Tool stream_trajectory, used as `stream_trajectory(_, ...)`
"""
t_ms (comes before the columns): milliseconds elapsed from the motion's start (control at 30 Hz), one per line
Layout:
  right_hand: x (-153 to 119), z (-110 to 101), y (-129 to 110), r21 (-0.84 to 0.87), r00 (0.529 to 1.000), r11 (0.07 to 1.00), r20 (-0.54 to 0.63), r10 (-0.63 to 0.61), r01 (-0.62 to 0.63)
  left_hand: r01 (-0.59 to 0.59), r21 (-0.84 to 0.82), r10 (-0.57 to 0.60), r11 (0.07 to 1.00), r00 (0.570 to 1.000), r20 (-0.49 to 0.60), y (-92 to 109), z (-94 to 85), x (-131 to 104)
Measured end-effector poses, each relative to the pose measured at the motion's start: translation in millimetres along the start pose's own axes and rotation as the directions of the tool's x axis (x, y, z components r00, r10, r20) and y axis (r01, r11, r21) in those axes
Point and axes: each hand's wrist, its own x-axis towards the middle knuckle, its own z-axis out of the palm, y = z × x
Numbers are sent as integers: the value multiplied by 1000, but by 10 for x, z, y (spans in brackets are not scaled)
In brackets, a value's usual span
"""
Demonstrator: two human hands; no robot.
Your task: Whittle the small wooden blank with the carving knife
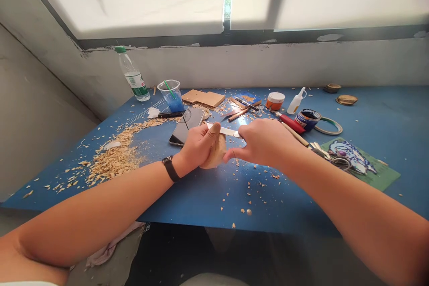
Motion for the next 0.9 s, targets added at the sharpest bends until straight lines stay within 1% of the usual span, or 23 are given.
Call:
stream_trajectory(100, -14, -37, 6, 15, 994, 995, 46, -100, 99, -81, 4, 80, 997, 992, 103, 30, -15, -25)
stream_trajectory(233, -63, -68, 1, 82, 969, 968, 45, -243, 239, -151, 31, 140, 988, 964, 225, 110, -34, -38)
stream_trajectory(333, -78, -70, -2, 55, 969, 969, 52, -242, 239, -184, 38, 169, 982, 954, 249, 129, -46, -31)
stream_trajectory(433, -60, -52, -5, 0, 979, 980, 28, -201, 201, -201, 20, 192, 979, 956, 223, 98, -55, -26)
stream_trajectory(500, -40, -31, -9, -6, 981, 981, 13, -192, 192, -161, -10, 160, 987, 966, 205, 66, -59, -24)
stream_trajectory(600, -18, 7, -12, -1, 986, 986, 6, -166, 166, -26, -44, 33, 999, 986, 165, 24, -62, -14)
stream_trajectory(667, -10, 36, -12, -3, 989, 989, -5, -145, 145, 40, -43, -34, 998, 990, 136, 6, -60, -3)
stream_trajectory(767, -2, 77, -13, -12, 992, 992, -29, -123, 122, 86, -31, -82, 996, 990, 114, 5, -52, 10)
stream_trajectory(900, 14, 109, -29, -37, 995, 996, -42, -86, 84, 124, 0, -123, 992, 989, 80, 56, -45, 15)
